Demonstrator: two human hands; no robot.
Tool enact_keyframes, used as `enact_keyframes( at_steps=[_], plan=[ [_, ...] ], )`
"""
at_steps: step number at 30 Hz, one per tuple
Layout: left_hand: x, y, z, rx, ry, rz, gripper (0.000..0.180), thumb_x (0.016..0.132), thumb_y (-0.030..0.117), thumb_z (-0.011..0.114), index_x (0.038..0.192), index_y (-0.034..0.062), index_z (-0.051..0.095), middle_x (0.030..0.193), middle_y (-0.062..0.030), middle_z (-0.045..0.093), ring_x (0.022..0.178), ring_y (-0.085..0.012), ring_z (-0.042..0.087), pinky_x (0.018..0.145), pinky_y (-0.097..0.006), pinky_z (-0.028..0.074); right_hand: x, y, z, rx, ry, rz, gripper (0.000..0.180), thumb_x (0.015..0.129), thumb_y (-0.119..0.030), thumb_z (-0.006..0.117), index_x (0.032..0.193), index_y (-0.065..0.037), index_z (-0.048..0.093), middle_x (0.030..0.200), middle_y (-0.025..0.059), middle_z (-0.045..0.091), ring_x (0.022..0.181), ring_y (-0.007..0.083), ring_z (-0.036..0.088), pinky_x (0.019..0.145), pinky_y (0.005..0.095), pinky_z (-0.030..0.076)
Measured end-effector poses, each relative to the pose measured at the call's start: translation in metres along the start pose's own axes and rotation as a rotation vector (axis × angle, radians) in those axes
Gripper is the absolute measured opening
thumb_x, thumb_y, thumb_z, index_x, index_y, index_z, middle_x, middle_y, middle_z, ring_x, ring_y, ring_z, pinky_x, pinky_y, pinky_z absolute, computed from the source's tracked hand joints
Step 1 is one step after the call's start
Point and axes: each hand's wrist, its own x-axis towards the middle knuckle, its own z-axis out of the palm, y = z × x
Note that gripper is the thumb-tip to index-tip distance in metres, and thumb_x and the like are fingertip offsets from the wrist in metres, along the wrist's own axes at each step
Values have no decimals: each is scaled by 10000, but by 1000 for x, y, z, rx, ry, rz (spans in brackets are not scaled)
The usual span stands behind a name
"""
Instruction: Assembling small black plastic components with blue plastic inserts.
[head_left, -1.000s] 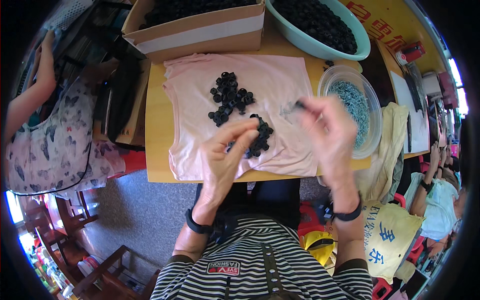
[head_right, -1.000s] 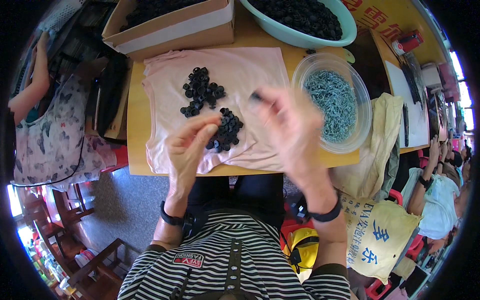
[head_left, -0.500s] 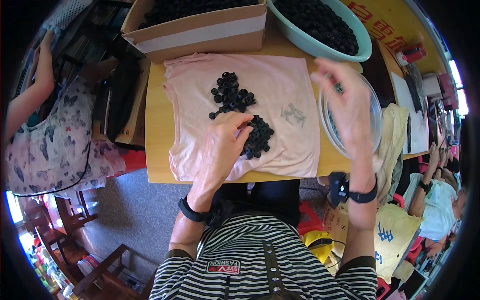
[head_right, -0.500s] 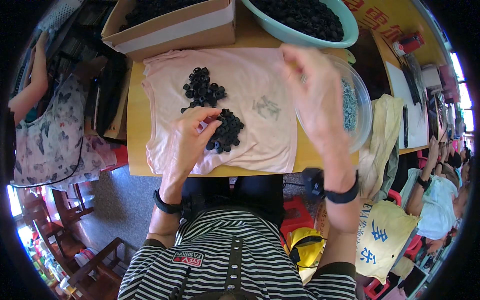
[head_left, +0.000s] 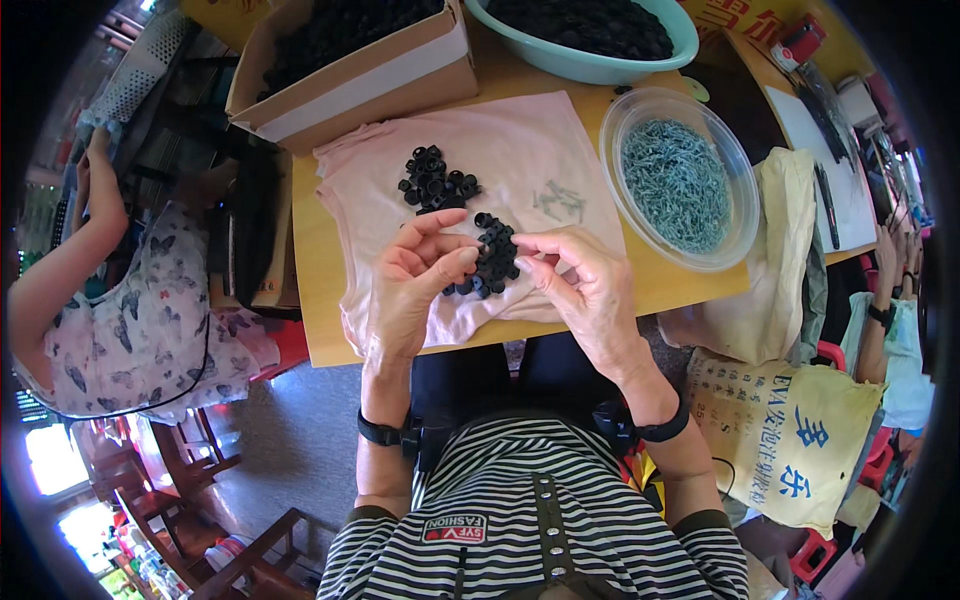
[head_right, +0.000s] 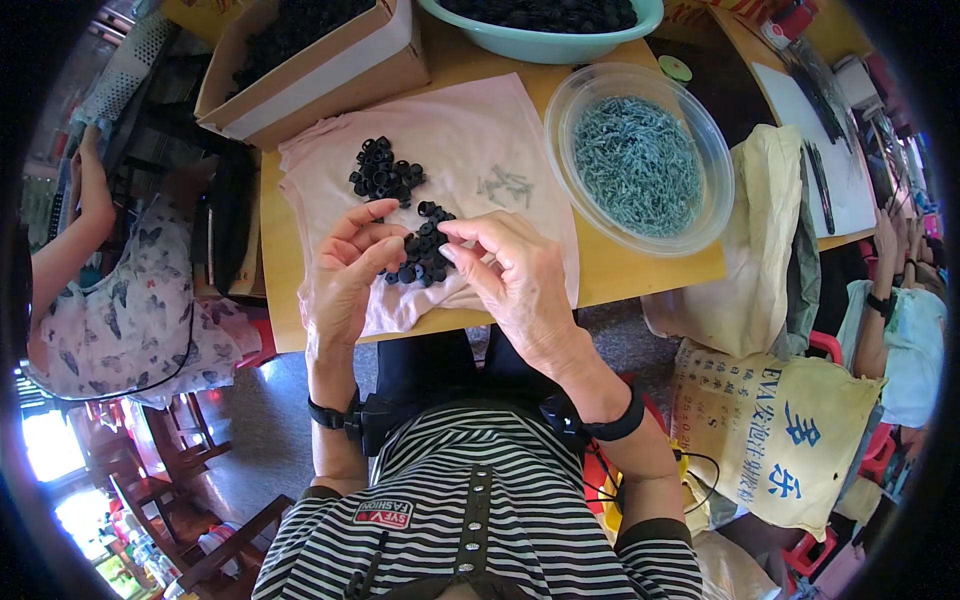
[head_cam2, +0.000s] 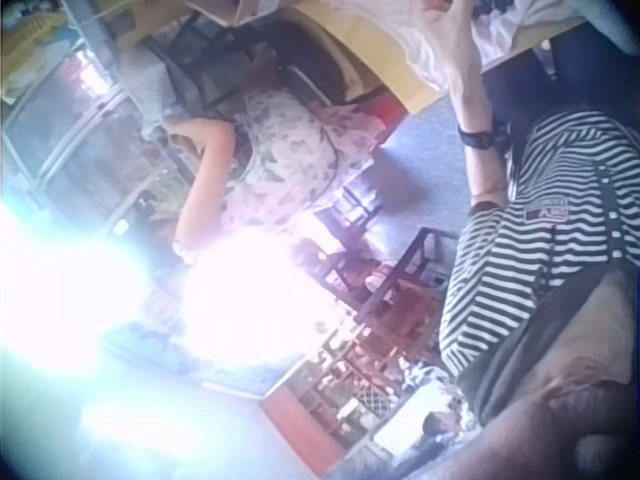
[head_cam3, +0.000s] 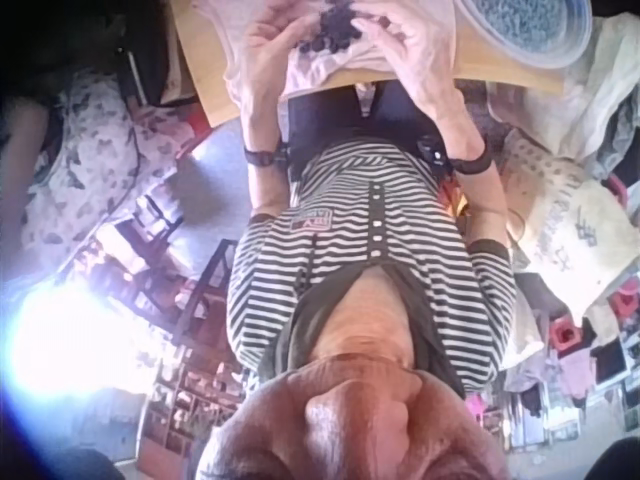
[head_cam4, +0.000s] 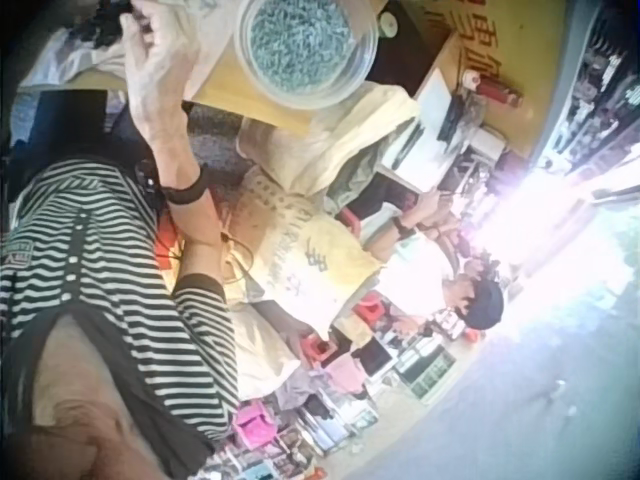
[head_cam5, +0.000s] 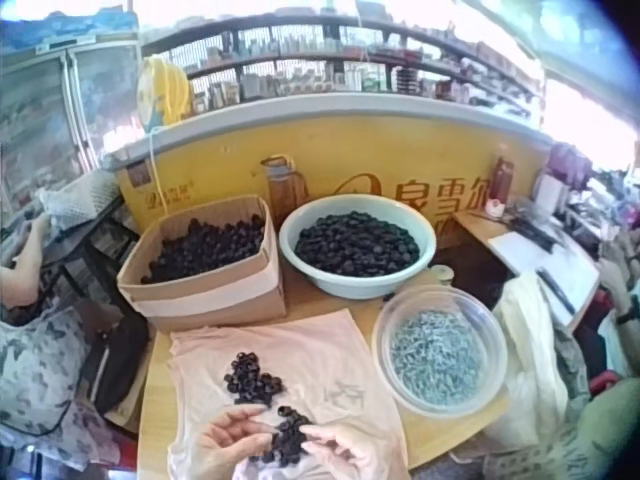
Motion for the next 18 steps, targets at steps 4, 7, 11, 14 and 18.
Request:
enact_keyframes(
  at_steps=[4,7,11,14,18],
  plan=[
    [-7,2,13,-111,-104,-73,420,817,52,693,1200,-6,530,937,-80,667,804,-89,596,712,-212,459,-6,-3,-1,113,7,-72,225,806,12,653,1027,-26,652,895,89,614,749,177,608,628,265,497],
    [-8,-3,24,-105,-165,-80,398,832,47,674,1200,-2,531,928,-79,670,802,-94,601,712,-213,463,-15,4,-7,12,13,-159,246,794,28,651,1032,-34,654,892,86,615,777,196,608,645,284,496],
    [-3,-8,42,47,-161,-103,295,849,87,664,1121,0,592,928,-78,675,773,-84,602,698,-222,469,-26,18,-18,-176,136,-161,217,739,28,678,942,-44,648,867,68,611,780,219,598,636,301,491],
    [12,-8,59,794,109,321,129,806,75,663,923,20,669,842,-77,643,745,-178,614,680,-272,465,-24,29,-30,-594,239,-335,222,698,14,695,897,-67,639,849,40,606,757,205,587,618,300,486],
    [35,-21,69,1054,6,590,99,759,61,653,854,32,653,812,-92,569,823,-285,557,705,-363,460,-26,45,-38,-762,243,-357,218,684,-5,679,882,-86,637,836,14,591,749,184,576,613,292,486]
  ],
)
